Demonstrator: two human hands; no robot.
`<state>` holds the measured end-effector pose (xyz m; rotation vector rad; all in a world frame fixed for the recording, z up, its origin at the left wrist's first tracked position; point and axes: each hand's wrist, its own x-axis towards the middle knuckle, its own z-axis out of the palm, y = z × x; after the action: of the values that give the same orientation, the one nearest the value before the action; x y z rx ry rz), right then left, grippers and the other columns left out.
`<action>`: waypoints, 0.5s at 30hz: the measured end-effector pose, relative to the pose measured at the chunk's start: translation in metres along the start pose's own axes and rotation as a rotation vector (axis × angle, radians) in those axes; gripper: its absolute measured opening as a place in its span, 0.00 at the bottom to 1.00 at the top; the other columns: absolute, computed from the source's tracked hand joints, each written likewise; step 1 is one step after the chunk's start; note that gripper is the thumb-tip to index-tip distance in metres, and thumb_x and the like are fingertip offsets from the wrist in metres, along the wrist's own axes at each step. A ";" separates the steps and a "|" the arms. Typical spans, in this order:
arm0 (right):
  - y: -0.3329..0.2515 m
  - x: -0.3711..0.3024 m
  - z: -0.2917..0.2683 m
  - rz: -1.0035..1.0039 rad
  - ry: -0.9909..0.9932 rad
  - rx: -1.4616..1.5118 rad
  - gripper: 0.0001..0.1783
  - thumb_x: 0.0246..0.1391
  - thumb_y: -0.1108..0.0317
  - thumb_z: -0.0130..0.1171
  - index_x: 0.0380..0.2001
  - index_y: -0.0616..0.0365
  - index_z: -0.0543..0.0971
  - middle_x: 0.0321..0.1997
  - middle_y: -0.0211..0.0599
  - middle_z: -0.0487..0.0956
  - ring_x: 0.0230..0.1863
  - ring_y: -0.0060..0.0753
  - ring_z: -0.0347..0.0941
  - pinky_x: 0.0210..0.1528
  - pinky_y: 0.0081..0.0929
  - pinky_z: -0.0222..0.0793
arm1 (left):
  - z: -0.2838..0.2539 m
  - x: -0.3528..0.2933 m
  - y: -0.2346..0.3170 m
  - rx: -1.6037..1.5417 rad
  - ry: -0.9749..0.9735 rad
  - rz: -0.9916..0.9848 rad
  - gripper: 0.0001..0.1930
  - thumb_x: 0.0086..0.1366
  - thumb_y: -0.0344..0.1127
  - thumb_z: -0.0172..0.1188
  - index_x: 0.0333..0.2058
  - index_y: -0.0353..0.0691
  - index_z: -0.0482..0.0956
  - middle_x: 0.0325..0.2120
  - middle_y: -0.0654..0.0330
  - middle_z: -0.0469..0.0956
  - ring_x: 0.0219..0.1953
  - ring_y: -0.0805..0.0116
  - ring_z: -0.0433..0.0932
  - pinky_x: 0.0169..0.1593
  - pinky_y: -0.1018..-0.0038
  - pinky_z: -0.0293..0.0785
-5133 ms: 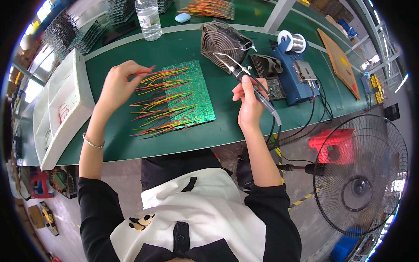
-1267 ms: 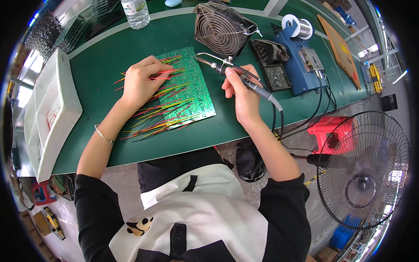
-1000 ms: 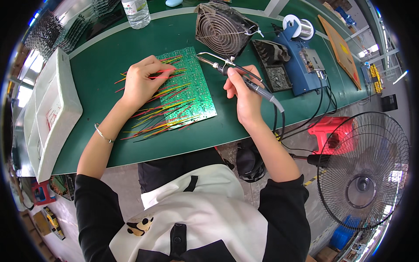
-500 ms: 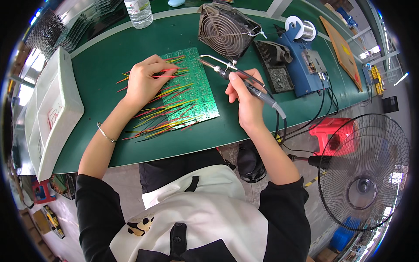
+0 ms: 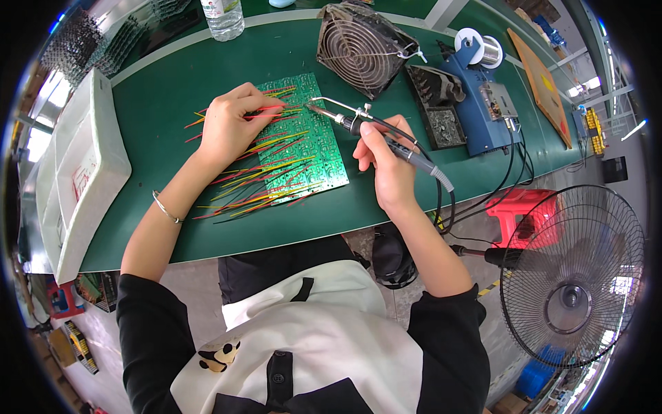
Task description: Soldering multiple color-coded wires onto a green PCB using a soldering iron.
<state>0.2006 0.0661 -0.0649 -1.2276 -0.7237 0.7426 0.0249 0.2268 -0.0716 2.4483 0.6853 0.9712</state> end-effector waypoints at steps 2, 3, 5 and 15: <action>0.000 0.000 0.000 -0.003 0.000 0.003 0.09 0.51 0.69 0.56 0.26 0.58 0.66 0.17 0.36 0.73 0.13 0.18 0.64 0.16 0.13 0.56 | 0.001 0.000 -0.001 -0.012 0.007 0.005 0.06 0.50 0.30 0.63 0.29 0.45 0.83 0.22 0.63 0.74 0.18 0.70 0.71 0.23 0.76 0.68; -0.001 0.000 0.001 -0.003 -0.003 0.001 0.09 0.51 0.69 0.56 0.26 0.58 0.66 0.17 0.36 0.73 0.13 0.18 0.64 0.16 0.13 0.56 | 0.001 0.000 -0.002 -0.016 0.005 0.001 0.06 0.50 0.30 0.63 0.30 0.45 0.83 0.22 0.62 0.74 0.18 0.70 0.71 0.23 0.76 0.68; -0.001 0.000 0.001 -0.003 -0.007 -0.001 0.09 0.51 0.69 0.56 0.26 0.58 0.66 0.17 0.36 0.73 0.13 0.18 0.64 0.16 0.13 0.56 | 0.001 0.000 -0.002 -0.020 0.004 -0.003 0.06 0.50 0.30 0.63 0.30 0.45 0.83 0.22 0.62 0.73 0.18 0.70 0.71 0.23 0.77 0.68; -0.002 -0.003 0.003 0.002 -0.003 -0.079 0.08 0.53 0.68 0.54 0.26 0.56 0.66 0.17 0.34 0.71 0.14 0.18 0.62 0.18 0.14 0.57 | 0.000 0.000 -0.001 -0.010 -0.011 -0.034 0.06 0.50 0.32 0.62 0.29 0.46 0.83 0.21 0.63 0.73 0.19 0.68 0.72 0.24 0.73 0.68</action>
<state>0.1966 0.0655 -0.0623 -1.2990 -0.7610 0.7230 0.0246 0.2277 -0.0719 2.4238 0.7142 0.9454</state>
